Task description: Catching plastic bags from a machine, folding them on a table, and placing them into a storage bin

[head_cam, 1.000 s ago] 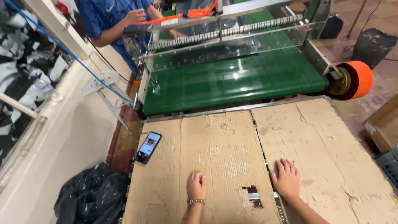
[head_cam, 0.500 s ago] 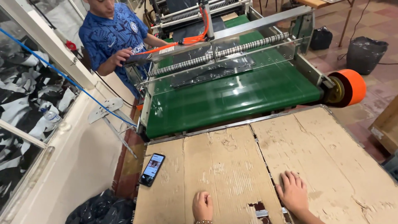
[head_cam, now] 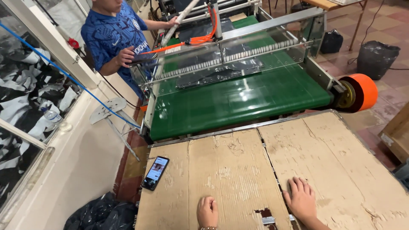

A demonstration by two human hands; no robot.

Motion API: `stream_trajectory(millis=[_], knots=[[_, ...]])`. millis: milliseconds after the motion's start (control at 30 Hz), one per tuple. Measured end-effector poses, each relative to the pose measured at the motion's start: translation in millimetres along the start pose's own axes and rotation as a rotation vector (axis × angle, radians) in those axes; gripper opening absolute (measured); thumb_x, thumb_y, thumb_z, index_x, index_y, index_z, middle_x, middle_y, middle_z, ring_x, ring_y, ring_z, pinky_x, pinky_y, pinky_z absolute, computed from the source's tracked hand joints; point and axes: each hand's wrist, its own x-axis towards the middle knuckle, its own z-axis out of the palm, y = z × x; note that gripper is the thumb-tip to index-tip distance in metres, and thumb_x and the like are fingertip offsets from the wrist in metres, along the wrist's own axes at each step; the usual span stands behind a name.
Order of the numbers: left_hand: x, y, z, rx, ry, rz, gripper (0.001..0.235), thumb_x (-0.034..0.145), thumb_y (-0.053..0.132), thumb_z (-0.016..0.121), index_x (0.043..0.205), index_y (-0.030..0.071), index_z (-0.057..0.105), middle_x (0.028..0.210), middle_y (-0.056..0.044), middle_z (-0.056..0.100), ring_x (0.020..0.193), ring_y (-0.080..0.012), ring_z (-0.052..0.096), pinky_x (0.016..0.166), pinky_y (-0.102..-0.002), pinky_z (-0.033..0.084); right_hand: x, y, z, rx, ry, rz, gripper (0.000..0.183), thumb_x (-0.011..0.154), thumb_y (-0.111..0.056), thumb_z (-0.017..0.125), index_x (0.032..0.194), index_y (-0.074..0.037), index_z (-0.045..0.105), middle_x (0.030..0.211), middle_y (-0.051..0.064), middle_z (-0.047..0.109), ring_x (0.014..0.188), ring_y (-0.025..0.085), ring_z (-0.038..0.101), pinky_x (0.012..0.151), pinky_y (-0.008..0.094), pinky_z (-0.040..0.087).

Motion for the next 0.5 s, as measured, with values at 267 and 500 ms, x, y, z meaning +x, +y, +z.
stream_trajectory(millis=[267,500], knots=[[11,19,1,0.005,-0.022,-0.187,0.005,0.078,0.020,0.068,0.074,0.023,0.070,0.073,0.005,0.069,0.071,-0.0169,0.063,0.069,-0.036,0.051,3,-2,-9,0.010,-0.144,0.002,0.064,0.094,-0.061,0.042,0.145,-0.023,0.052,0.157,0.001,0.049,0.150,0.024,0.041,0.122,0.046,0.034],[61,14,86,-0.387,-0.124,-0.445,0.010,0.087,0.018,0.070,0.095,0.016,0.076,0.087,0.001,0.079,0.081,-0.0119,0.073,0.076,-0.026,0.059,1,-2,-6,0.015,-0.049,-0.010,0.059,0.091,-0.058,0.049,0.139,-0.025,0.056,0.152,0.001,0.054,0.147,0.025,0.046,0.120,0.046,0.037]])
